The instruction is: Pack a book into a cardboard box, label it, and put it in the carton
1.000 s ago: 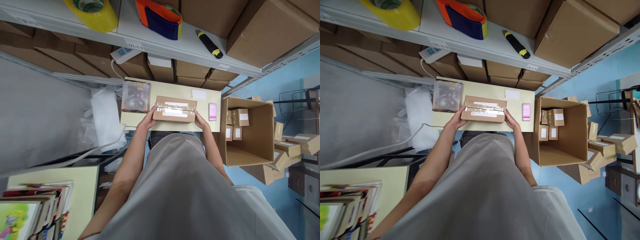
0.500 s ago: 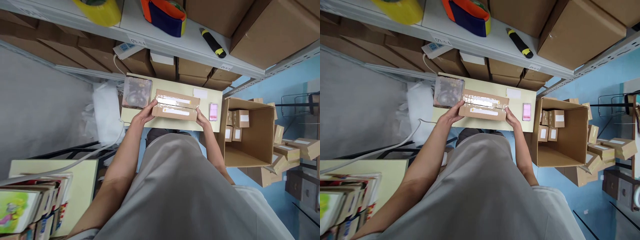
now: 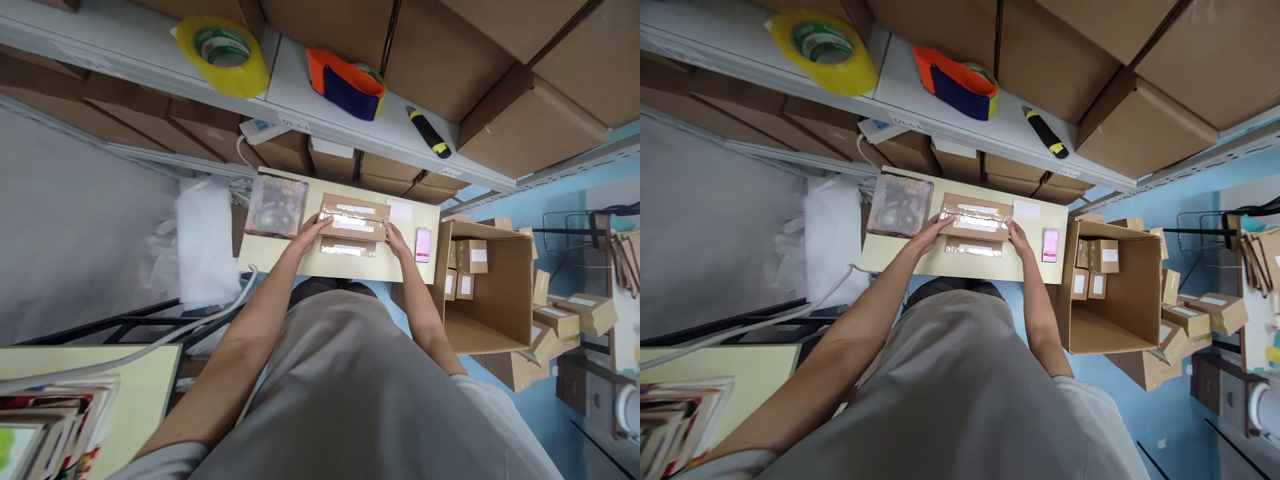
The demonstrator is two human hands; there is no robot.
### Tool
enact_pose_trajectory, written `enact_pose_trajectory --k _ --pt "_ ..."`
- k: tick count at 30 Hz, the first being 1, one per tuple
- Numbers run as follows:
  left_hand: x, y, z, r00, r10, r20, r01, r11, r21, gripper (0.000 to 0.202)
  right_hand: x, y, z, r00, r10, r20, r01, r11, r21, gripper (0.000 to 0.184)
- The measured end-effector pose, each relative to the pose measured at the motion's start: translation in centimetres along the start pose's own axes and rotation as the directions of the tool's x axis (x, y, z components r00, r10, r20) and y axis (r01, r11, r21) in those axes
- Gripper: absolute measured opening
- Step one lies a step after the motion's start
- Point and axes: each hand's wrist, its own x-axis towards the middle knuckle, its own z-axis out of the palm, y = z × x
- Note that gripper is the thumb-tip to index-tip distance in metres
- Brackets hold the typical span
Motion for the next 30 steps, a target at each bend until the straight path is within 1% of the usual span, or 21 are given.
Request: enact_pose_trajectory --k 1,3,8,11,13,14,16,17,19,20,21,22,23,24,25,26,27,28,29,30 --pt "-0.1 -0.1 0.0 1.0 -0.018 -0.023 0.018 1.0 0.021 0.078 -0.3 0.0 0.3 0.999 0.016 -0.028 -0.016 1.0 -0.002 0.067" --pt "-0.5 -0.4 -0.1 0.998 -0.047 -0.046 0.049 0.998 0.038 0.077 -1.2 0.3 0.7 0.999 0.023 -0.048 -0.023 1.0 0.003 0.064" --pt "-2.1 -1.2 -1.5 0.994 -0.057 -0.091 0.072 0.983 0.168 0.074 -3.2 1.8 1.7 0.996 0.061 -0.064 -0.062 0.998 -0.021 0.063" --pt "-2.7 -1.2 -1.8 0.992 -0.03 -0.119 0.056 0.974 0.222 0.068 -3.6 2.3 2.3 0.99 0.062 -0.127 -0.067 0.997 -0.04 0.062" --pt "-2.8 -0.9 -1.7 0.991 0.002 -0.134 0.03 0.971 0.237 0.069 -3.6 1.9 2.6 0.983 0.051 -0.175 -0.07 0.992 -0.107 0.061" --pt "-2.8 -0.7 -1.7 0.989 0.02 -0.145 0.017 0.969 0.246 0.074 -3.6 1.6 2.7 0.98 0.04 -0.197 -0.071 0.986 -0.151 0.062" --pt "-2.8 -0.2 -1.8 0.982 0.08 -0.172 -0.028 0.959 0.281 0.089 -3.8 0.6 2.9 0.97 0.002 -0.242 -0.06 0.97 -0.236 0.063" --pt "-2.8 0.0 -1.9 0.973 0.143 -0.182 -0.071 0.934 0.351 0.097 -4.0 0.1 2.9 0.963 -0.023 -0.268 -0.052 0.961 -0.27 0.063" --pt "-3.0 0.7 -1.9 0.948 0.277 -0.157 -0.175 0.864 0.471 0.105 -4.6 -1.3 3.2 0.942 -0.075 -0.328 -0.039 0.943 -0.329 0.067" --pt "-3.0 1.3 -1.8 0.93 0.341 -0.135 -0.23 0.83 0.508 0.105 -5.0 -2.3 3.5 0.926 -0.13 -0.354 -0.016 0.924 -0.381 0.07" --pt "-3.2 2.1 -1.5 0.908 0.403 -0.113 -0.29 0.8 0.525 0.102 -5.4 -3.5 3.9 0.906 -0.214 -0.365 0.03 0.893 -0.449 0.074" --pt "-3.3 3.2 -1.0 0.881 0.464 -0.095 -0.351 0.775 0.526 0.095 -5.8 -5.1 4.5 0.877 -0.324 -0.356 0.098 0.845 -0.526 0.076" --pt "-3.4 4.7 -0.3 0.847 0.526 -0.08 -0.417 0.75 0.514 0.087 -6.0 -7.0 5.2 0.833 -0.455 -0.315 0.187 0.767 -0.614 0.077" --pt "-3.5 6.4 0.5 0.807 0.586 -0.071 -0.482 0.724 0.493 0.077 -6.1 -9.3 6.1 0.772 -0.582 -0.255 0.289 0.679 -0.675 0.075" --pt "-3.6 8.5 1.5 0.77 0.635 -0.06 -0.542 0.701 0.463 0.067 -6.1 -11.9 7.0 0.715 -0.674 -0.185 0.382 0.598 -0.704 0.074" --pt "-3.6 10.7 2.6 0.733 0.679 -0.048 -0.6 0.678 0.425 0.059 -5.8 -14.8 8.0 0.661 -0.741 -0.12 0.45 0.519 -0.726 0.072" --pt "-3.5 13.0 3.7 0.695 0.717 -0.047 -0.65 0.655 0.386 0.052 -5.4 -17.8 9.1 0.613 -0.788 -0.057 0.492 0.437 -0.753 0.069" --pt "-3.5 15.3 4.8 0.659 0.751 -0.047 -0.693 0.63 0.351 0.047 -4.7 -20.7 10.1 0.575 -0.818 0.002 0.505 0.353 -0.788 0.067" --pt "-3.4 17.4 5.9 0.624 0.78 -0.06 -0.726 0.606 0.326 0.042 -3.8 -23.4 11.1 0.556 -0.83 0.054 0.494 0.277 -0.824 0.065" --pt "-3.4 19.2 6.7 0.597 0.799 -0.064 -0.749 0.584 0.313 0.038 -2.9 -25.8 12.0 0.56 -0.823 0.093 0.466 0.219 -0.857 0.064"
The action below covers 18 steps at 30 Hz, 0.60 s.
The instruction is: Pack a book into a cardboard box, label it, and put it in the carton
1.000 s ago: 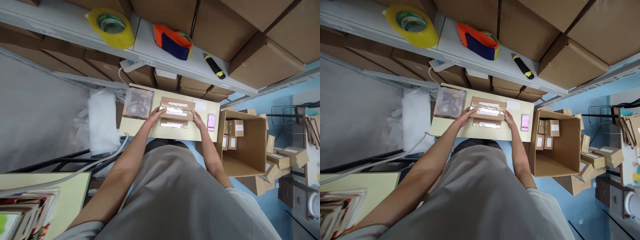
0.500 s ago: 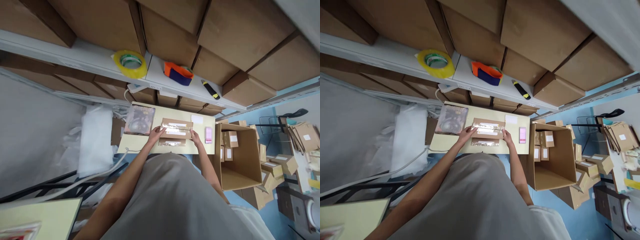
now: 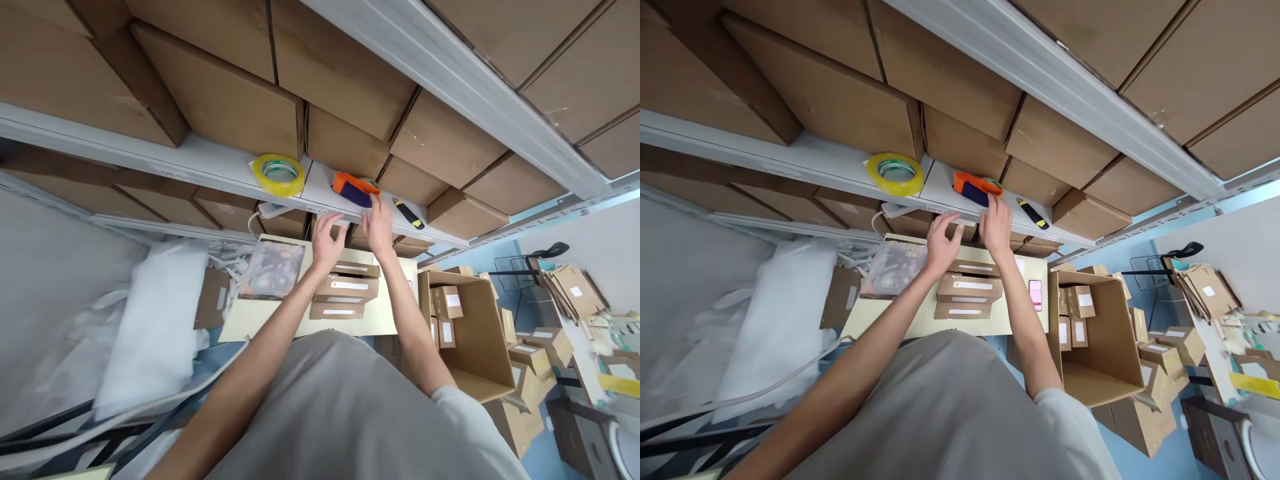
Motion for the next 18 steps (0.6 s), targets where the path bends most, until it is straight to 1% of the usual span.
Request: enact_pose_trajectory --k 2,4,5,7,9,11,12,14,15,16,18 --pt "2.1 1.9 0.8 0.999 0.039 -0.017 -0.039 0.999 -0.021 0.031 4.3 -1.1 0.3 0.997 0.022 0.077 -0.013 0.993 -0.119 0.062" --pt "2.9 2.9 0.9 0.999 0.049 -0.018 -0.05 0.998 -0.044 0.027 7.3 -1.4 1.0 0.985 0.084 0.149 -0.055 0.981 -0.187 0.059" --pt "2.9 3.0 0.8 0.999 0.045 -0.018 -0.046 0.998 -0.051 0.026 8.3 -1.4 1.3 0.978 0.11 0.175 -0.073 0.976 -0.206 0.057" --pt "2.3 2.9 0.3 1.0 0.024 -0.013 -0.025 0.998 -0.05 0.024 9.5 -1.1 1.5 0.964 0.152 0.22 -0.105 0.972 -0.211 0.054" --pt "1.1 2.6 -0.4 1.0 -0.004 -0.003 0.004 0.999 -0.043 0.022 9.5 -0.8 1.2 0.954 0.173 0.244 -0.132 0.976 -0.175 0.051" --pt "-0.7 2.3 -1.4 0.999 -0.039 0.01 0.04 0.997 -0.06 0.022 7.9 -0.7 0.6 0.955 0.175 0.241 -0.156 0.983 -0.093 0.051" --pt "-1.7 2.2 -1.9 0.998 -0.06 0.015 0.061 0.995 -0.082 0.022 6.4 -0.8 0.3 0.959 0.168 0.227 -0.165 0.986 -0.03 0.052" --pt "-4.2 2.1 -3.0 0.994 -0.104 0.028 0.107 0.984 -0.142 0.024 2.0 -1.3 0.0 0.969 0.142 0.201 -0.175 0.972 0.156 0.056" --pt "-5.5 2.1 -3.5 0.991 -0.125 0.039 0.13 0.977 -0.168 0.026 -0.7 -1.8 0.0 0.973 0.129 0.189 -0.18 0.941 0.285 0.058" --pt "-6.9 2.1 -4.1 0.988 -0.146 0.053 0.153 0.971 -0.184 0.028 -3.6 -2.3 0.1 0.975 0.12 0.186 -0.189 0.89 0.415 0.061" --pt "-9.7 2.1 -5.1 0.979 -0.185 0.09 0.198 0.963 -0.18 0.032 -9.2 -3.6 0.6 0.976 0.133 0.173 -0.213 0.757 0.618 0.067"
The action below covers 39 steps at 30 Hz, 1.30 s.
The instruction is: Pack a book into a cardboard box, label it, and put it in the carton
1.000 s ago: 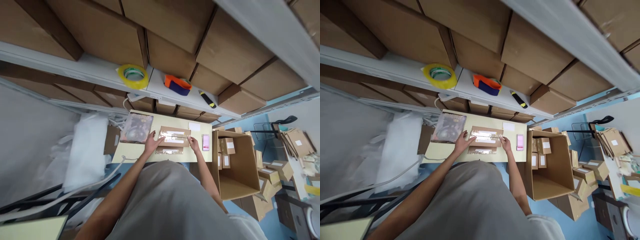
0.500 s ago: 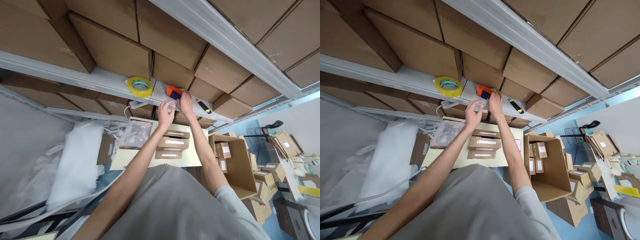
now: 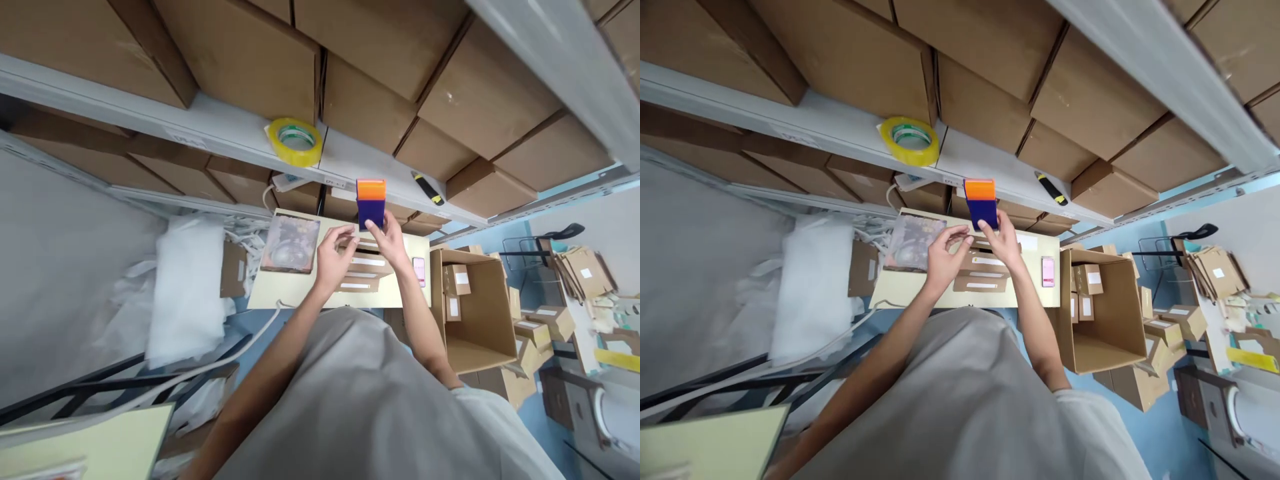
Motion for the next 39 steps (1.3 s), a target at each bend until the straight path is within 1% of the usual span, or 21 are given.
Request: enact_pose_trajectory --k 2,3,5,7,9,11,16,20,23,26,29,31,33,35,37,39 --pt "-2.4 -0.2 -0.7 0.999 -0.04 0.028 0.039 0.998 0.042 0.034 -4.6 0.3 1.6 0.998 0.054 -0.021 -0.051 0.988 0.144 0.068" --pt "-3.5 -0.3 -1.1 0.998 -0.056 0.038 0.054 0.996 0.068 0.034 -6.4 0.3 2.2 0.996 0.087 -0.03 -0.08 0.979 0.187 0.068" --pt "-5.0 -0.5 -1.6 0.995 -0.076 0.06 0.069 0.991 0.111 0.033 -8.9 0.4 3.3 0.988 0.143 -0.05 -0.128 0.965 0.229 0.067" --pt "-6.1 -0.7 -2.1 0.992 -0.079 0.094 0.065 0.988 0.138 0.028 -10.5 0.4 3.9 0.982 0.177 -0.072 -0.157 0.961 0.229 0.067" --pt "-6.8 -1.0 -2.6 0.987 -0.081 0.136 0.059 0.985 0.161 0.022 -11.6 0.4 4.1 0.976 0.204 -0.072 -0.185 0.96 0.208 0.067" --pt "-7.5 -1.4 -3.2 0.979 -0.099 0.177 0.065 0.98 0.19 0.018 -12.6 0.5 4.2 0.97 0.24 -0.047 -0.227 0.956 0.187 0.069" --pt "-8.9 -2.8 -4.4 0.955 -0.137 0.261 0.071 0.967 0.247 0.018 -14.5 1.4 4.6 0.94 0.342 0.022 -0.339 0.921 0.19 0.075" --pt "-9.8 -3.2 -4.6 0.958 -0.169 0.232 0.119 0.969 0.215 0.023 -15.5 2.6 5.2 0.935 0.354 0.007 -0.345 0.907 0.24 0.076" --pt "-10.0 -3.1 -4.4 0.965 -0.136 0.222 0.1 0.981 0.164 0.023 -16.0 3.2 5.4 0.934 0.357 -0.02 -0.34 0.902 0.266 0.077" --pt "-9.8 -3.0 -4.2 0.961 -0.114 0.252 0.078 0.985 0.151 0.022 -16.2 3.8 5.0 0.926 0.378 -0.009 -0.361 0.891 0.276 0.08" --pt "-9.5 -2.9 -3.9 0.952 -0.117 0.284 0.064 0.98 0.19 0.024 -16.1 4.3 4.1 0.921 0.389 0.022 -0.382 0.891 0.246 0.081" --pt "-9.1 -2.7 -3.6 0.957 -0.106 0.269 0.056 0.98 0.189 0.029 -16.0 4.4 3.2 0.929 0.368 0.048 -0.369 0.902 0.224 0.08" --pt "-8.4 -2.3 -3.2 0.968 -0.099 0.231 0.072 0.99 0.122 0.04 -15.9 4.4 2.1 0.937 0.336 0.091 -0.348 0.915 0.203 0.079" --pt "-7.4 -1.6 -2.8 0.97 -0.116 0.212 0.113 0.993 0.025 0.049 -15.9 4.3 0.8 0.94 0.309 0.147 -0.331 0.929 0.167 0.078" --pt "-6.3 -0.7 -2.3 0.962 -0.142 0.231 0.153 0.988 -0.033 0.05 -15.8 4.4 -0.6 0.934 0.292 0.205 -0.319 0.941 0.114 0.077" --pt "-5.2 0.3 -1.7 0.951 -0.169 0.259 0.186 0.982 -0.043 0.047 -15.7 4.6 -2.1 0.927 0.273 0.256 -0.297 0.953 0.059 0.076"
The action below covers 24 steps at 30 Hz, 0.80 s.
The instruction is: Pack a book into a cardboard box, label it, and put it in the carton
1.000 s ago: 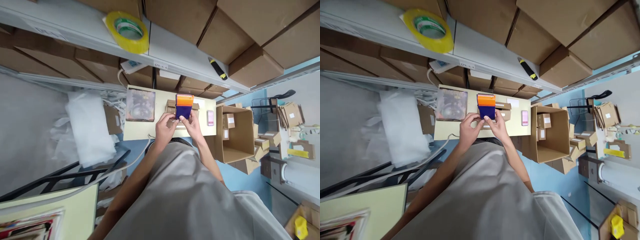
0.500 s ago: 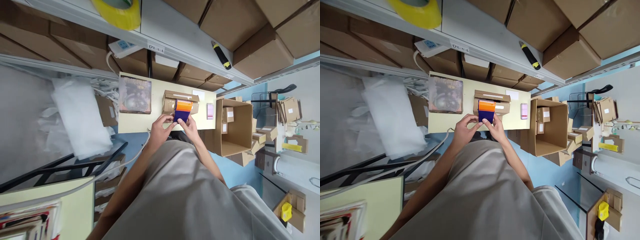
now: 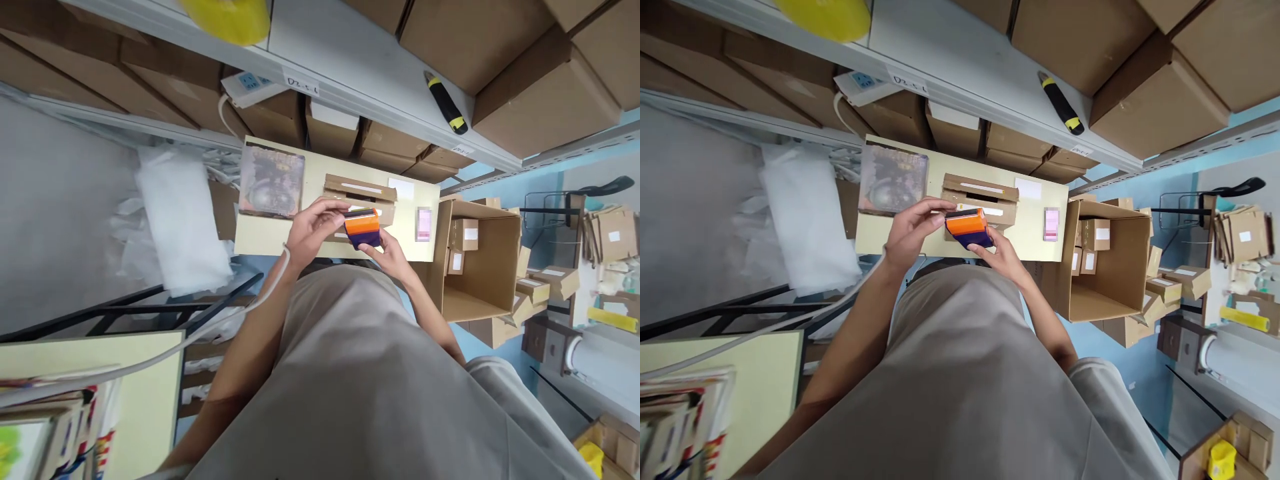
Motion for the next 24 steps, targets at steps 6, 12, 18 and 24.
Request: enact_pose_trajectory --k 6,12,18,24 --pt "2.2 1.5 1.6 0.995 -0.088 0.051 0.083 0.993 0.085 0.044 -0.1 0.7 -4.0 0.991 -0.021 0.136 0.049 0.977 -0.208 0.058" --pt "3.0 0.7 2.9 0.987 -0.151 0.054 0.141 0.978 0.151 0.047 0.2 0.9 -6.4 0.982 0.013 0.188 0.033 0.97 -0.239 0.052" --pt "3.4 -1.3 3.7 0.975 -0.219 -0.027 0.221 0.964 0.151 0.052 1.9 1.3 -7.3 0.974 0.079 0.213 -0.055 0.992 -0.116 0.068" --pt "3.2 -3.4 3.7 0.944 -0.262 -0.2 0.288 0.951 0.11 0.04 3.8 0.1 -8.9 0.898 0.245 0.366 -0.18 0.963 -0.203 0.068"
